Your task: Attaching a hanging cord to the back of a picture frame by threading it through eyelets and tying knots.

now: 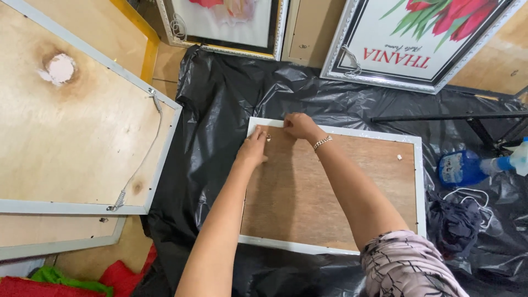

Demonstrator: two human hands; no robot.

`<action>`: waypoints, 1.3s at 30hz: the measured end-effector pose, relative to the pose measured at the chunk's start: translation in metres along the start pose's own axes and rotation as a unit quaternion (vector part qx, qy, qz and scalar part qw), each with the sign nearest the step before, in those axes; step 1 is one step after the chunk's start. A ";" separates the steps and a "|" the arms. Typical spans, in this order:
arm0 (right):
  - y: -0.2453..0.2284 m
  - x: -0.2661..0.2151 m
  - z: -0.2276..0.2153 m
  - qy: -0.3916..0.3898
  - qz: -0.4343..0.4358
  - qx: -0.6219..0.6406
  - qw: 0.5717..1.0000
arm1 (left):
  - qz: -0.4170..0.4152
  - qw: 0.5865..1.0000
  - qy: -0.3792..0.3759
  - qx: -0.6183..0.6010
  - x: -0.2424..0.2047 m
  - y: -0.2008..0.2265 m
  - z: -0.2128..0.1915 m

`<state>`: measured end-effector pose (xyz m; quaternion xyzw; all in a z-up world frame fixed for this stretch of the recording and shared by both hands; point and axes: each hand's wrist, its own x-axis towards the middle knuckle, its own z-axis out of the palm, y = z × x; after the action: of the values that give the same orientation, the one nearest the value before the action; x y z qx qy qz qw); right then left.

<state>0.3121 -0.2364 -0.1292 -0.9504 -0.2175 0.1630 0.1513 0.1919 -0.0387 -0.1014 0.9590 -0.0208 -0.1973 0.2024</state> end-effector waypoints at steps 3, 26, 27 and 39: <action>0.003 0.009 0.006 0.003 0.019 -0.016 1.000 | -0.003 0.999 0.043 -0.009 0.013 -0.007 -0.007; -0.005 0.007 0.016 -0.051 0.050 -0.076 0.995 | -0.030 0.986 0.104 -0.131 0.005 -0.027 -0.026; -0.007 0.005 0.016 -0.048 0.053 -0.083 0.994 | -0.018 0.992 0.104 -0.073 0.008 -0.029 -0.024; -0.006 0.001 0.027 0.004 0.057 -0.100 0.993 | 0.001 0.993 0.120 0.018 0.018 -0.034 -0.004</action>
<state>0.3005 -0.2254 -0.1515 -0.9723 -0.1771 0.1449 0.0470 0.2091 -0.0080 -0.1183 0.9793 -0.0007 -0.0801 0.1859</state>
